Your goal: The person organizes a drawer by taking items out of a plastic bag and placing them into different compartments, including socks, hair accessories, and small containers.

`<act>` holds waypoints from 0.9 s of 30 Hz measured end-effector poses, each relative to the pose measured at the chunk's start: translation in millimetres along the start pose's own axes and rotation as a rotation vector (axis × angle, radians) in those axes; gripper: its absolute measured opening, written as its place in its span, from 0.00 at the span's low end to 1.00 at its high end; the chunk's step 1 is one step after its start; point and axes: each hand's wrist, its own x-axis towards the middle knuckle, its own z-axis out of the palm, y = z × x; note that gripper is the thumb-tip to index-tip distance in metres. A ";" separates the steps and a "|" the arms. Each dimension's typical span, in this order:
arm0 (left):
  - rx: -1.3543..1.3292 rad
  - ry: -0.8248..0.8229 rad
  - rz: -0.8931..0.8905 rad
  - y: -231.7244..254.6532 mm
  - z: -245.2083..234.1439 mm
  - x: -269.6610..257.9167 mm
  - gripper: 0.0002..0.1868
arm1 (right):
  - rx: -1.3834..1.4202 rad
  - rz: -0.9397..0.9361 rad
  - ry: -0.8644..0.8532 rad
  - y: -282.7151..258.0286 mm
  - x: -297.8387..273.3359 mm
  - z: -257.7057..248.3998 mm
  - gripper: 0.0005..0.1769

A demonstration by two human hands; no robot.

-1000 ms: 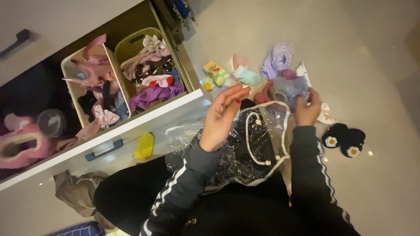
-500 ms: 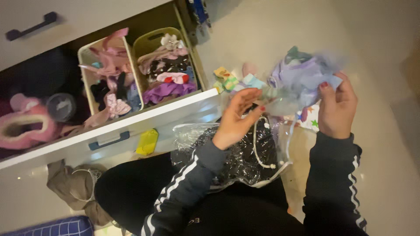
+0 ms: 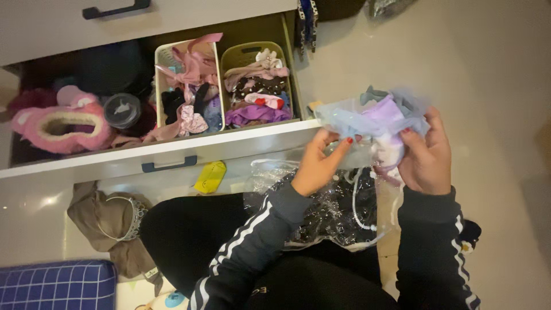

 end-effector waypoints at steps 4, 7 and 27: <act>-0.253 0.044 0.063 19.7 -15.9 -2.4 0.19 | -0.061 -0.038 -0.053 -2.3 -5.5 14.5 0.34; -0.302 0.109 -0.040 37.5 -26.0 -6.2 0.19 | -0.100 0.016 -0.018 1.2 -9.6 6.1 0.36; -0.172 0.257 -0.097 15.2 6.4 25.3 0.17 | 0.035 -0.276 0.365 -11.4 -49.3 -175.9 0.20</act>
